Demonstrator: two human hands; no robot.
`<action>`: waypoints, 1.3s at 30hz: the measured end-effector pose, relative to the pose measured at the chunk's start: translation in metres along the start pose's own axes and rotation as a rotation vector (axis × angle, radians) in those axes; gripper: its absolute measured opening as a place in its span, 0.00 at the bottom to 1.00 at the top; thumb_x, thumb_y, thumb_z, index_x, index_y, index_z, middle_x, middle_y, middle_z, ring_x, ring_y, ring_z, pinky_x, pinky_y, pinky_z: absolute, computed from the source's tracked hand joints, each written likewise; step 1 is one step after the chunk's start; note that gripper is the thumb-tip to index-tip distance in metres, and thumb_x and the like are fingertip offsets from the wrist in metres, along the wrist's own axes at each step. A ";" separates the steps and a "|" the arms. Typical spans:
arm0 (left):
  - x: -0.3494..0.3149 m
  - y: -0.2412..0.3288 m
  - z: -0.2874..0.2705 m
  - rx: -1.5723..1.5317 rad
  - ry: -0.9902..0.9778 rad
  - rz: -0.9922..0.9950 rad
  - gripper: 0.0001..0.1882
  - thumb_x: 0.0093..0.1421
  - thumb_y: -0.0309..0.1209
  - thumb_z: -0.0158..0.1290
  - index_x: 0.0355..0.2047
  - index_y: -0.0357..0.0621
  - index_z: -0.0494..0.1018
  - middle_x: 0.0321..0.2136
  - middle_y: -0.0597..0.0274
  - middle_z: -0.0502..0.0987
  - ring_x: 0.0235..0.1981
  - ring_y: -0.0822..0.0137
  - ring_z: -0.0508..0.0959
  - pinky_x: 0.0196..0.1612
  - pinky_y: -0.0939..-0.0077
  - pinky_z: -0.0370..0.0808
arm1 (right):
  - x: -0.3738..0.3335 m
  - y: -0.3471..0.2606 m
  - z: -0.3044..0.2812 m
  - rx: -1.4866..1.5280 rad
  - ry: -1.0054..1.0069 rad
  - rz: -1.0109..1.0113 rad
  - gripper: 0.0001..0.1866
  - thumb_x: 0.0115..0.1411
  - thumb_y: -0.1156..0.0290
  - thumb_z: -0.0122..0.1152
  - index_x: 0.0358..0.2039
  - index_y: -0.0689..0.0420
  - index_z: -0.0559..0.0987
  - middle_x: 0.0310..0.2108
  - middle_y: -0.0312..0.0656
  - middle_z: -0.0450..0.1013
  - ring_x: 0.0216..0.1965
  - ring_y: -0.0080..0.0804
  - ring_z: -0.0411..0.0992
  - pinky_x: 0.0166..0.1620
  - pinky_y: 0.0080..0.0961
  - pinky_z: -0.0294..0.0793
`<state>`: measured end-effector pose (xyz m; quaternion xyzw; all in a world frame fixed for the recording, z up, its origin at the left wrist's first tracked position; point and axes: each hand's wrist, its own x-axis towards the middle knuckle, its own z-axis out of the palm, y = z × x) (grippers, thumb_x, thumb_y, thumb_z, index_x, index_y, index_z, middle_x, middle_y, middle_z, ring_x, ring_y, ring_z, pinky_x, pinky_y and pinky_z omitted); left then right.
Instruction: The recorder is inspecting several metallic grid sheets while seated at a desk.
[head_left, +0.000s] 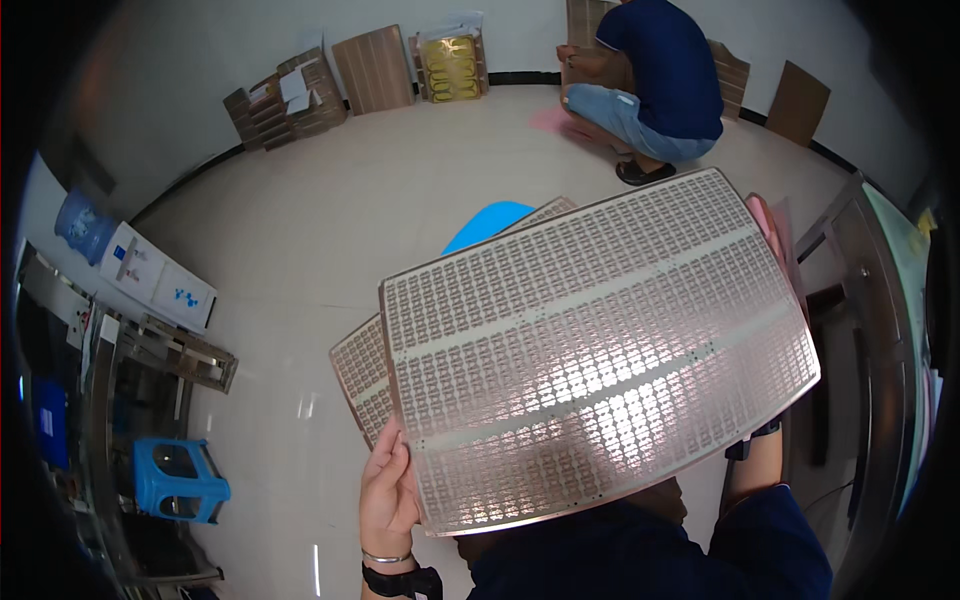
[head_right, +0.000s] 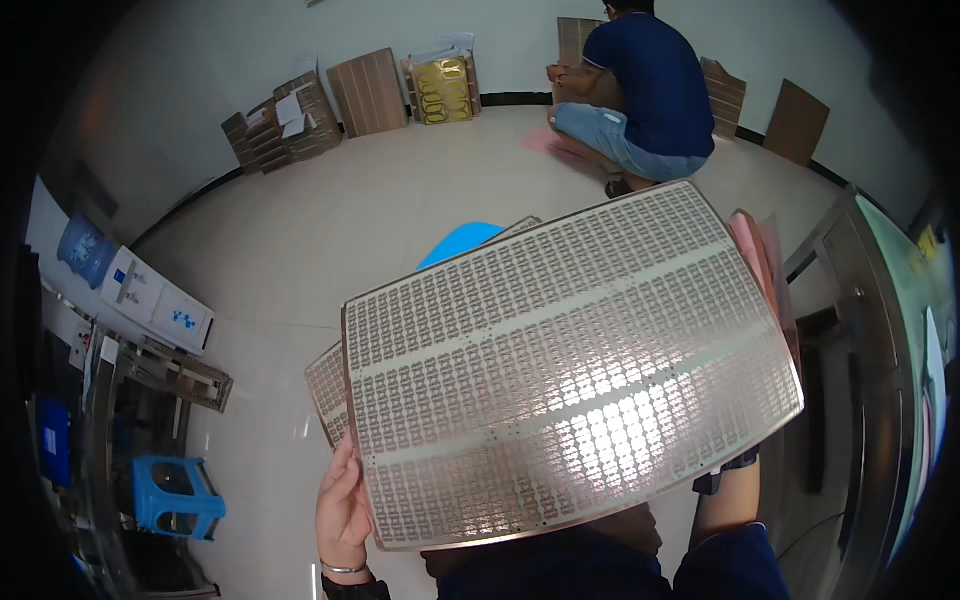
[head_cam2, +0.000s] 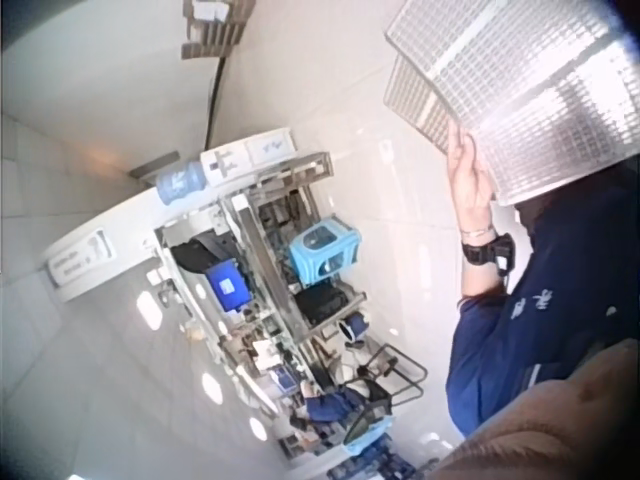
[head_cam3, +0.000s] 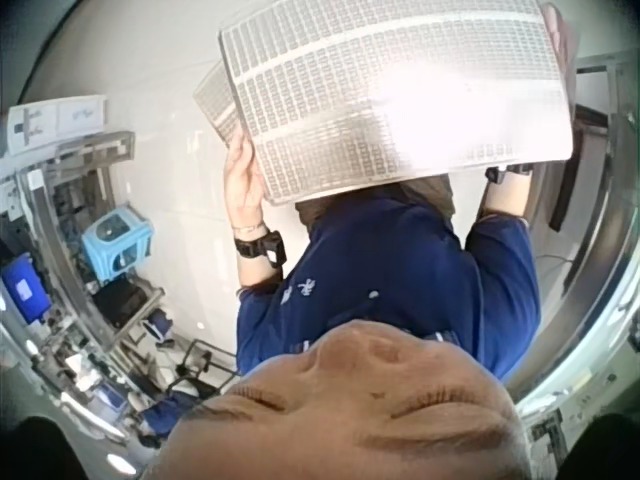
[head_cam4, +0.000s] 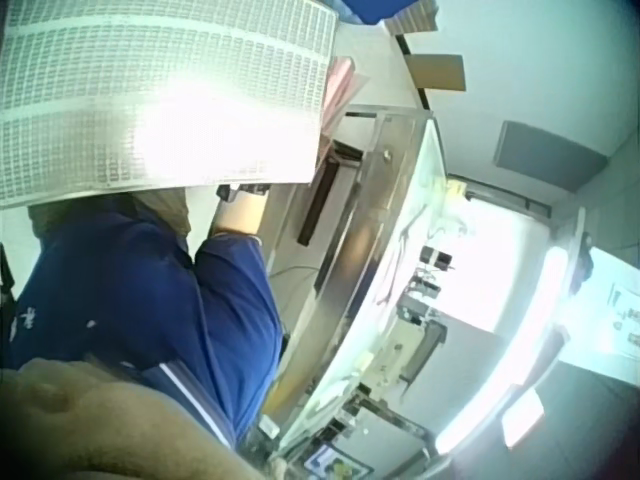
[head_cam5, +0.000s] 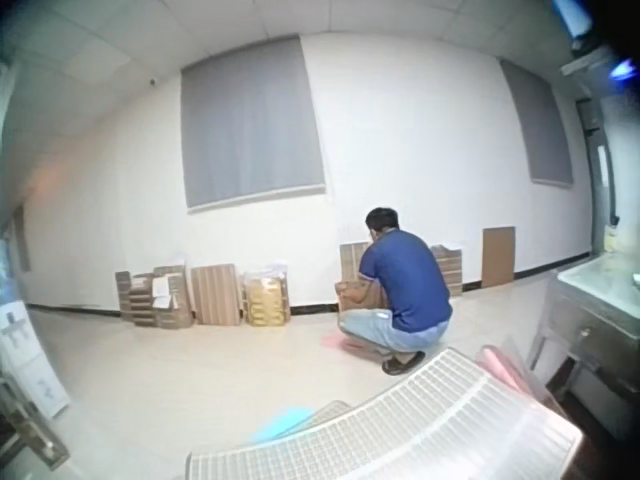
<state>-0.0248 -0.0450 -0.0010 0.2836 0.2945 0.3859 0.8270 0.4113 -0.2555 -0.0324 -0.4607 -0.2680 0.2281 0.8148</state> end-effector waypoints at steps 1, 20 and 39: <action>0.003 -0.005 -0.005 -0.004 -0.008 -0.011 0.28 0.65 0.25 0.42 0.64 0.33 0.49 0.61 0.48 0.61 0.59 0.58 0.66 0.61 0.65 0.66 | 0.000 -0.002 0.003 0.019 0.007 0.009 0.23 0.67 0.68 0.47 0.60 0.61 0.62 0.58 0.47 0.64 0.56 0.34 0.67 0.59 0.29 0.65; 0.011 0.000 -0.019 0.096 0.121 0.311 0.27 0.65 0.26 0.45 0.63 0.36 0.53 0.57 0.53 0.66 0.53 0.62 0.71 0.55 0.68 0.72 | 0.009 0.000 -0.050 0.176 0.059 0.087 0.29 0.65 0.71 0.48 0.64 0.64 0.56 0.60 0.55 0.61 0.59 0.41 0.64 0.60 0.33 0.67; 0.016 0.015 -0.013 0.214 0.107 0.453 0.26 0.64 0.28 0.48 0.61 0.37 0.57 0.55 0.53 0.68 0.54 0.61 0.71 0.57 0.66 0.69 | 0.009 -0.014 -0.014 -0.297 -0.068 0.196 0.26 0.60 0.57 0.59 0.48 0.66 0.72 0.40 0.38 0.74 0.41 0.22 0.71 0.46 0.18 0.67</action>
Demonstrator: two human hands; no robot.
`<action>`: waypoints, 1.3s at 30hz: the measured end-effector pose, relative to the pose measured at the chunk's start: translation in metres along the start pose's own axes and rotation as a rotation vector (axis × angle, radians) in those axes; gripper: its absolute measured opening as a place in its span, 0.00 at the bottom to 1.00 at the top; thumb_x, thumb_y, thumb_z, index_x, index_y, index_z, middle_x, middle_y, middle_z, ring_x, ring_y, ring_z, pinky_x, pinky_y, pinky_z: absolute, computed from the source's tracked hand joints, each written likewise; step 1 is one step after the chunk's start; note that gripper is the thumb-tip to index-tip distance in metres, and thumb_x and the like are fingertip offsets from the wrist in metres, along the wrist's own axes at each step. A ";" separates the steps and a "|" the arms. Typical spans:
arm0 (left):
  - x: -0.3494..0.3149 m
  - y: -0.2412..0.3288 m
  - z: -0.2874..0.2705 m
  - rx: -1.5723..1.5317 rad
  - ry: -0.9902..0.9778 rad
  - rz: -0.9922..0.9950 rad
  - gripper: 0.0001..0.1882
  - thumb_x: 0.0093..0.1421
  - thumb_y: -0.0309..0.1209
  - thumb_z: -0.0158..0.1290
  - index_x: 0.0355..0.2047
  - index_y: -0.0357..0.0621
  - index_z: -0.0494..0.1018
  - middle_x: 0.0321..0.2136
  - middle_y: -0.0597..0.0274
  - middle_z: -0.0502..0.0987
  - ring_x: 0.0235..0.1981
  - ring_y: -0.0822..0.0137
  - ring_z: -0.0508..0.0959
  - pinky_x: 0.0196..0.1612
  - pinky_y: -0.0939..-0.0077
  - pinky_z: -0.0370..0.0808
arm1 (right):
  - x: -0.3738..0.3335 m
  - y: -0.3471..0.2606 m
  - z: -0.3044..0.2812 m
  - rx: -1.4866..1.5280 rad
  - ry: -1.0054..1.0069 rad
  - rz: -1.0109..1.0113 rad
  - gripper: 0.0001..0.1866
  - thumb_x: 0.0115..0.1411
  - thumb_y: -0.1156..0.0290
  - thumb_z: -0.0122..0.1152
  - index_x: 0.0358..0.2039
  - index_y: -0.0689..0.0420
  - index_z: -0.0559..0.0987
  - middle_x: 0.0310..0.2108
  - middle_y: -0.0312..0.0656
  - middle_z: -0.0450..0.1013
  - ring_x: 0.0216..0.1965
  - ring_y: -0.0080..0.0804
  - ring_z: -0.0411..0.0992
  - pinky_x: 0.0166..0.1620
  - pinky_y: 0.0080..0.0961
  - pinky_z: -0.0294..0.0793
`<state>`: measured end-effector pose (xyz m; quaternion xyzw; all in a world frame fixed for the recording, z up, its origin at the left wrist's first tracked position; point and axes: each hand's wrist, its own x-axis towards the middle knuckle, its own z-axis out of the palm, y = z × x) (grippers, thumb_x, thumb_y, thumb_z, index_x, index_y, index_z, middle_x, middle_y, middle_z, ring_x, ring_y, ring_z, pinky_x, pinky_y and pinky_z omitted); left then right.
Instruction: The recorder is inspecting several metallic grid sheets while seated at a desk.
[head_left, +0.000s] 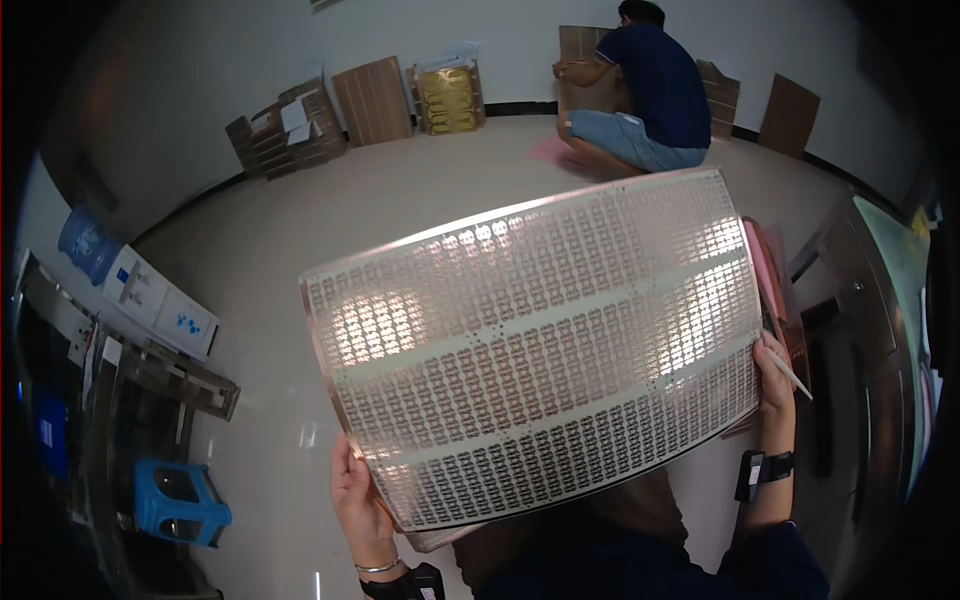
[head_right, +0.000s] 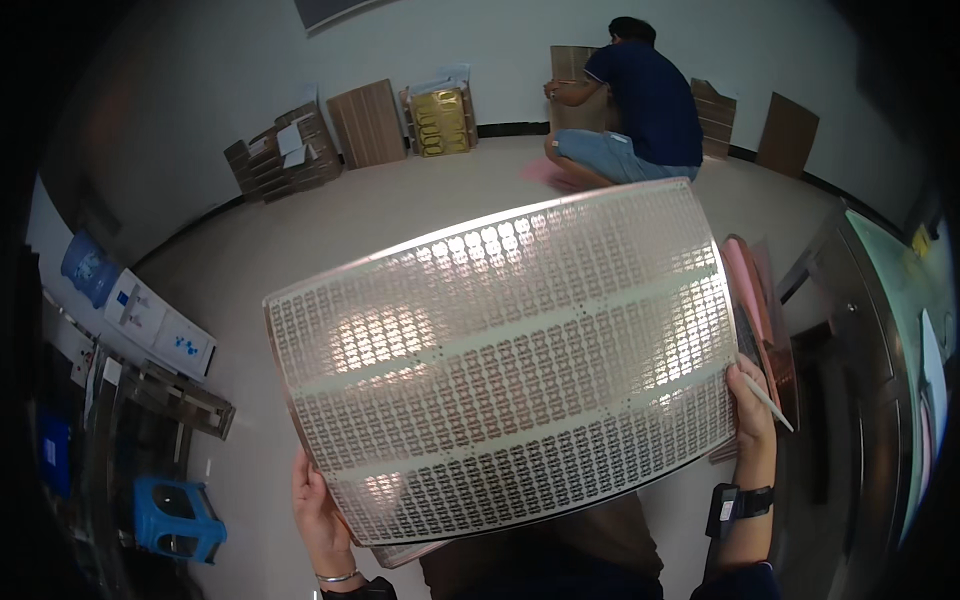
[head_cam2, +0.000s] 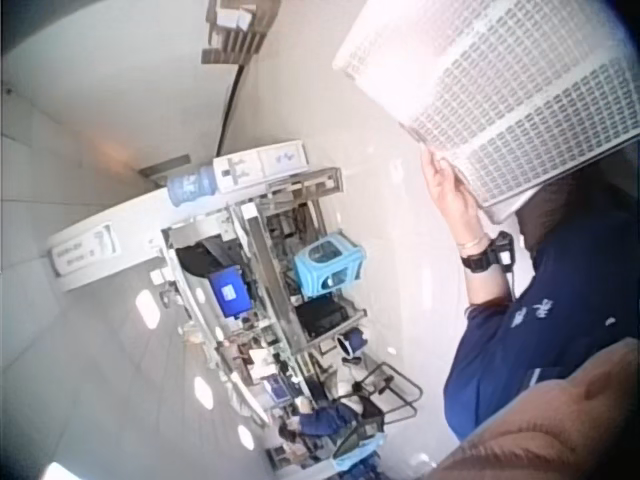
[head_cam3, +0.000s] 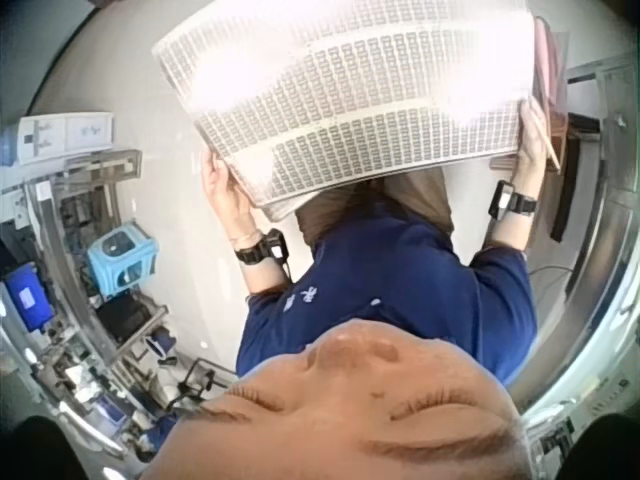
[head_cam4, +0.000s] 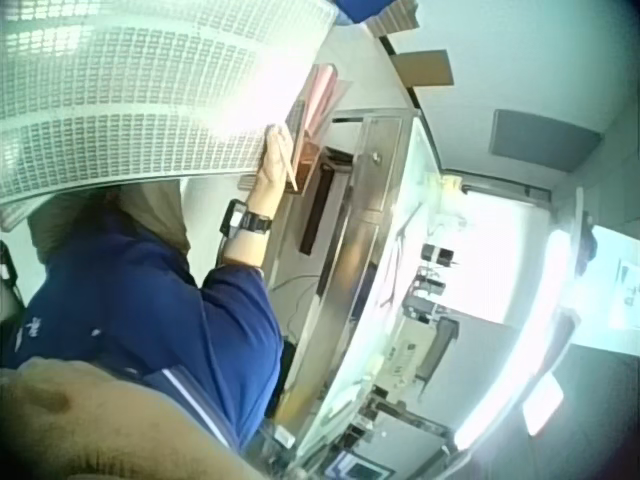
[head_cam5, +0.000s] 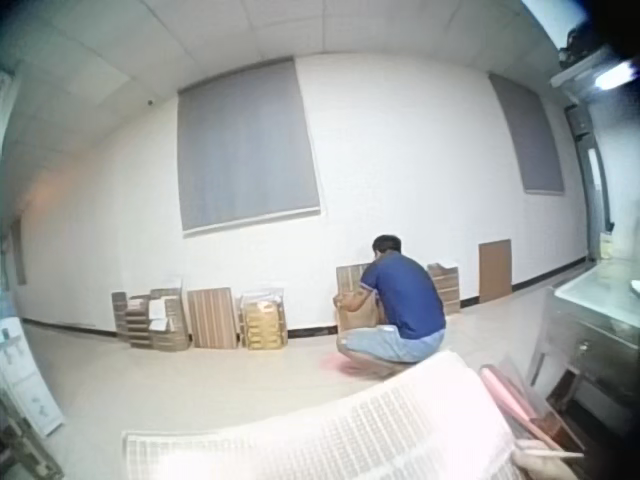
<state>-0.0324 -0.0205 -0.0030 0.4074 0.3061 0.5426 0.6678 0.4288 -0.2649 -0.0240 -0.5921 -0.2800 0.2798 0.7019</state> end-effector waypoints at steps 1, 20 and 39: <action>0.005 0.001 0.004 0.070 -0.039 0.054 0.26 0.65 0.31 0.47 0.61 0.38 0.57 0.56 0.53 0.66 0.55 0.60 0.69 0.58 0.67 0.68 | -0.004 -0.003 -0.003 0.007 0.046 -0.070 0.26 0.60 0.56 0.58 0.49 0.66 0.72 0.41 0.39 0.74 0.41 0.23 0.70 0.46 0.19 0.67; -0.010 -0.019 0.009 0.314 0.253 -0.166 0.21 0.63 0.25 0.50 0.55 0.31 0.64 0.49 0.49 0.71 0.49 0.63 0.73 0.50 0.73 0.71 | -0.020 -0.108 0.002 -1.057 0.726 -0.446 0.06 0.62 0.73 0.55 0.33 0.63 0.75 0.22 0.38 0.66 0.26 0.21 0.63 0.32 0.21 0.65; -0.019 -0.042 -0.052 0.576 0.388 -0.072 0.19 0.66 0.27 0.45 0.55 0.31 0.62 0.53 0.47 0.67 0.51 0.57 0.70 0.57 0.66 0.67 | 0.022 0.037 -0.023 -1.446 0.616 -0.316 0.19 0.54 0.76 0.60 0.48 0.54 0.74 0.38 0.45 0.73 0.42 0.44 0.70 0.46 0.39 0.67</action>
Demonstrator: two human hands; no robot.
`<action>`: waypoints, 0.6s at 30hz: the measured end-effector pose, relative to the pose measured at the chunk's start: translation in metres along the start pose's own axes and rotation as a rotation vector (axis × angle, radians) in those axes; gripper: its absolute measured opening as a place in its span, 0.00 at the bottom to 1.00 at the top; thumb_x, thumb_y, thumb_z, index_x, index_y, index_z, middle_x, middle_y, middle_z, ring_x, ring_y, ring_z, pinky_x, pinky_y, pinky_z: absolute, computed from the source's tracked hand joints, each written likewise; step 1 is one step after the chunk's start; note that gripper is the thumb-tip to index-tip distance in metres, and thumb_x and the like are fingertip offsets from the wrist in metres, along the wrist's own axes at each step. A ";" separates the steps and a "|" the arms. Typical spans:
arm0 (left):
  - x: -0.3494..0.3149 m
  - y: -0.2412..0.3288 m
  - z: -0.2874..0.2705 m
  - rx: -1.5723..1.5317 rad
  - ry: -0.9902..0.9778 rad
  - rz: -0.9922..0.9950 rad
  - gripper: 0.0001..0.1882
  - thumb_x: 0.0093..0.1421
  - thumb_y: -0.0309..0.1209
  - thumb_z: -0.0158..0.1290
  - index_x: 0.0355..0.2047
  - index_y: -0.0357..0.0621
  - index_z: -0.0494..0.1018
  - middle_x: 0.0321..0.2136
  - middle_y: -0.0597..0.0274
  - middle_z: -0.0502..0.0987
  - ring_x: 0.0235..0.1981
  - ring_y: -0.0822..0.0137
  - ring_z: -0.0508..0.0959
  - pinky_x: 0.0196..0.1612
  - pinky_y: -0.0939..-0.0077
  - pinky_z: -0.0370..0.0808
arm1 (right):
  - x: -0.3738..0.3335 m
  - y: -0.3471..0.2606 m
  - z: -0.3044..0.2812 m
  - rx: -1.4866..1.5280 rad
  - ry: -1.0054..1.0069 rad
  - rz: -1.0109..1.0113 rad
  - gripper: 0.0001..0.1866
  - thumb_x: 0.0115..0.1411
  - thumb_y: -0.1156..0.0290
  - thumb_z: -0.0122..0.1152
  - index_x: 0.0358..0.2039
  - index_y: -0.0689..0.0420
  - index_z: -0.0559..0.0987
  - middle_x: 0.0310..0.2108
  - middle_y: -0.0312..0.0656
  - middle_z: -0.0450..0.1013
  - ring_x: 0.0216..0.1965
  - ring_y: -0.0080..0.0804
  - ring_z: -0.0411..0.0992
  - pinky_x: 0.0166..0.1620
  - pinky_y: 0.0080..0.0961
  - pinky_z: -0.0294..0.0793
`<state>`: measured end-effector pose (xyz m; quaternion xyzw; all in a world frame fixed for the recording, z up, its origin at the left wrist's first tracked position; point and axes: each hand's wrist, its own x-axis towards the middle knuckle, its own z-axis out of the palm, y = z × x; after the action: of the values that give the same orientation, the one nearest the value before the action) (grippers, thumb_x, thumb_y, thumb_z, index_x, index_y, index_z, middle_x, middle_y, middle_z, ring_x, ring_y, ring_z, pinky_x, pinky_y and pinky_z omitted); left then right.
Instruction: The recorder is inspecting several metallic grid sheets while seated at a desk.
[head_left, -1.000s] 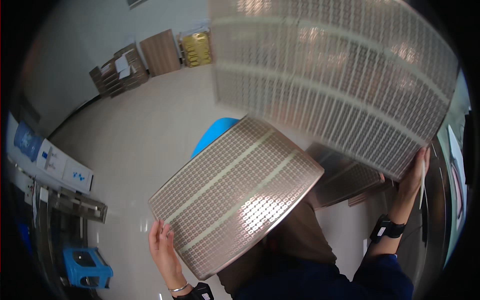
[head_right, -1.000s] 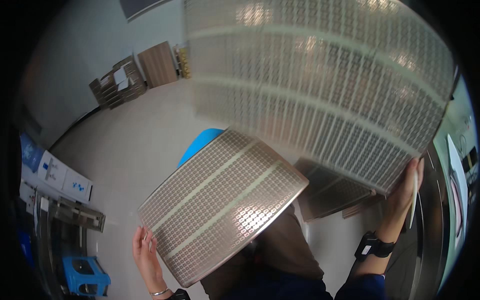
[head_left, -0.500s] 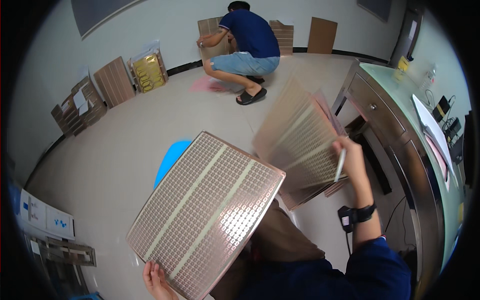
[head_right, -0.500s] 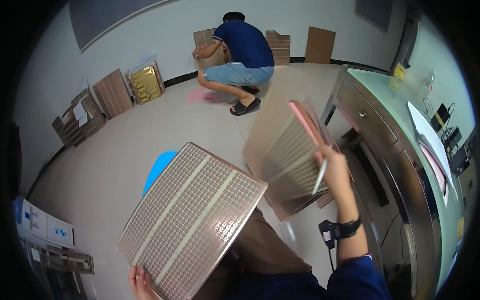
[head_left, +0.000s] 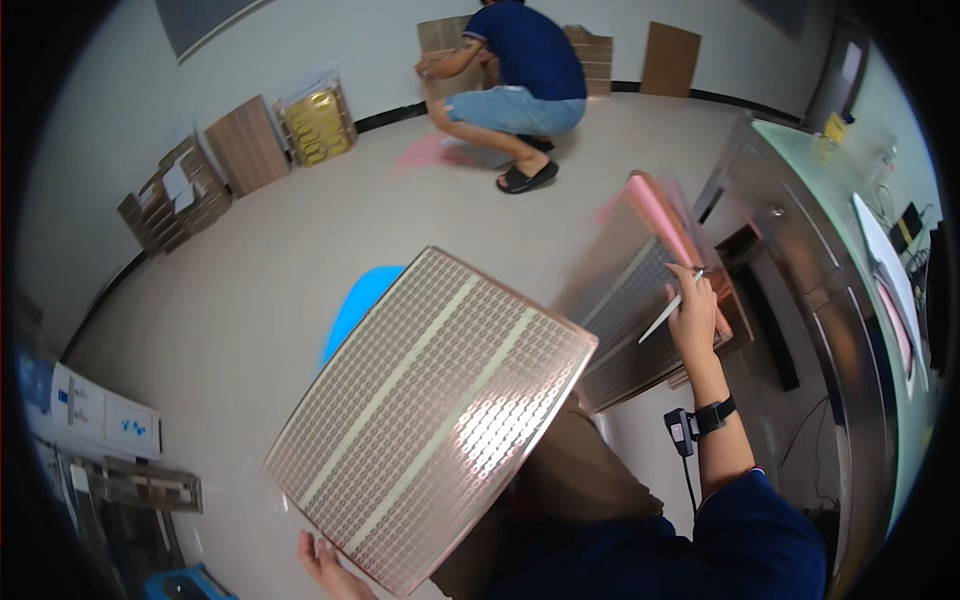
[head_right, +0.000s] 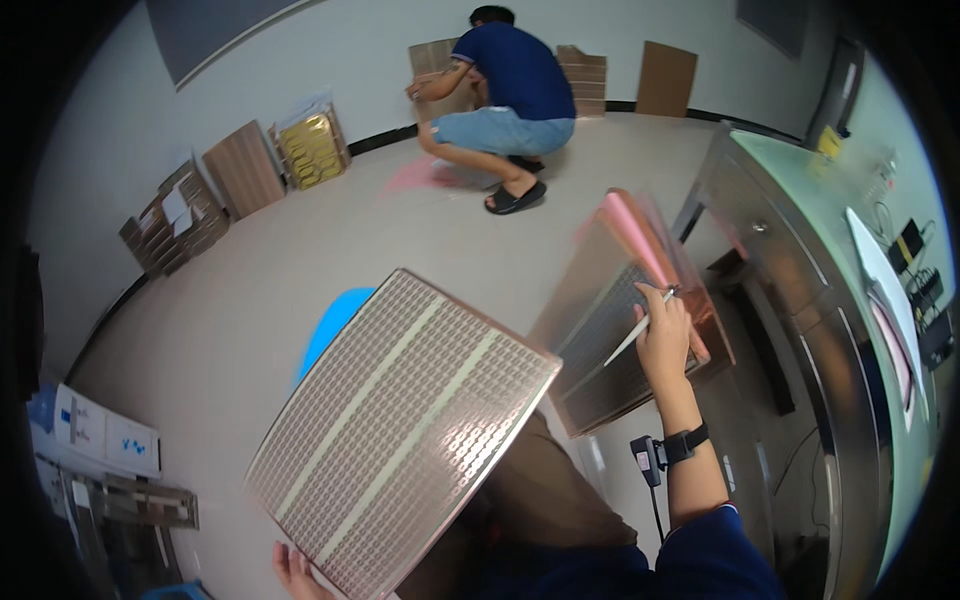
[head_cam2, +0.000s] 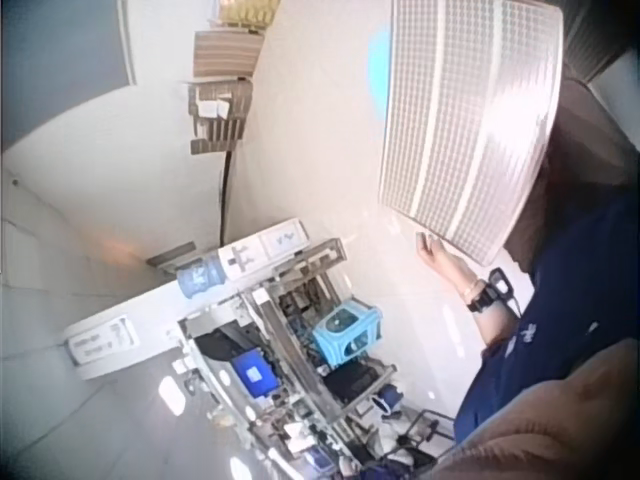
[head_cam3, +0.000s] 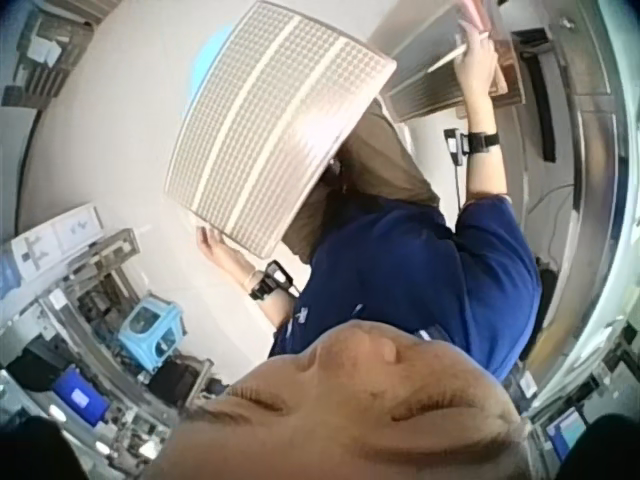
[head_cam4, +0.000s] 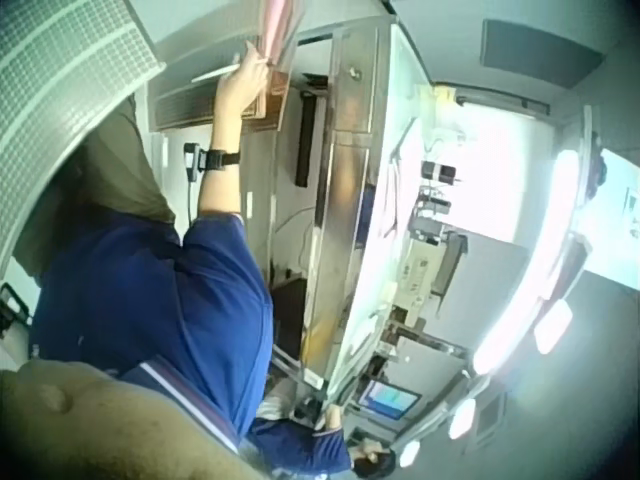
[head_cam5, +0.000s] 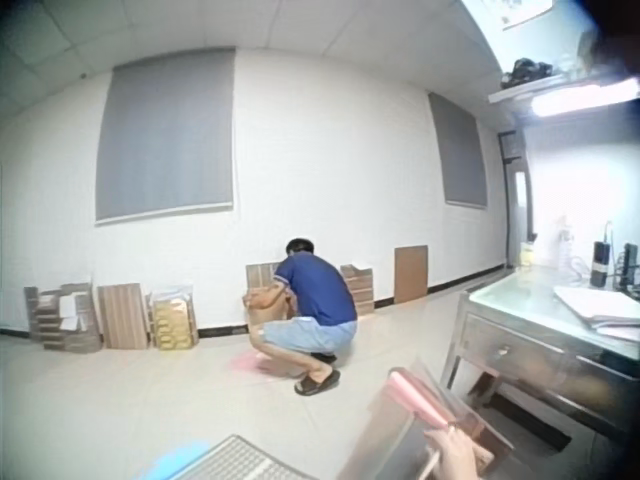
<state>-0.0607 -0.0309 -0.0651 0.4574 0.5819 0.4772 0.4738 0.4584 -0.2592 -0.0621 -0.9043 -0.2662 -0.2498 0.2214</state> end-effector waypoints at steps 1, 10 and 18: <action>0.005 -0.008 -0.001 0.012 0.025 0.002 0.19 0.66 0.27 0.45 0.55 0.31 0.62 0.53 0.47 0.67 0.51 0.57 0.70 0.57 0.66 0.67 | -0.003 -0.012 0.003 0.021 -0.017 -0.009 0.19 0.54 0.76 0.60 0.48 0.54 0.74 0.38 0.45 0.73 0.42 0.44 0.70 0.46 0.39 0.67; 0.010 -0.029 0.001 -0.067 0.001 -0.140 0.24 0.67 0.29 0.44 0.59 0.26 0.57 0.54 0.48 0.67 0.54 0.61 0.68 0.58 0.71 0.64 | -0.058 -0.110 0.049 0.373 -0.265 -0.345 0.17 0.54 0.81 0.56 0.46 0.56 0.75 0.51 0.59 0.69 0.52 0.55 0.68 0.53 0.41 0.69; -0.009 0.038 0.027 -0.356 -0.100 -0.064 0.23 0.68 0.30 0.40 0.58 0.25 0.58 0.55 0.48 0.67 0.55 0.63 0.68 0.58 0.70 0.64 | -0.034 -0.077 0.051 0.728 -0.438 0.050 0.12 0.62 0.73 0.52 0.45 0.61 0.77 0.40 0.47 0.76 0.44 0.32 0.73 0.47 0.26 0.71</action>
<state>-0.0301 -0.0316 -0.0290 0.3706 0.4782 0.5340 0.5907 0.4049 -0.1866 -0.1003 -0.8048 -0.3559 0.0642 0.4706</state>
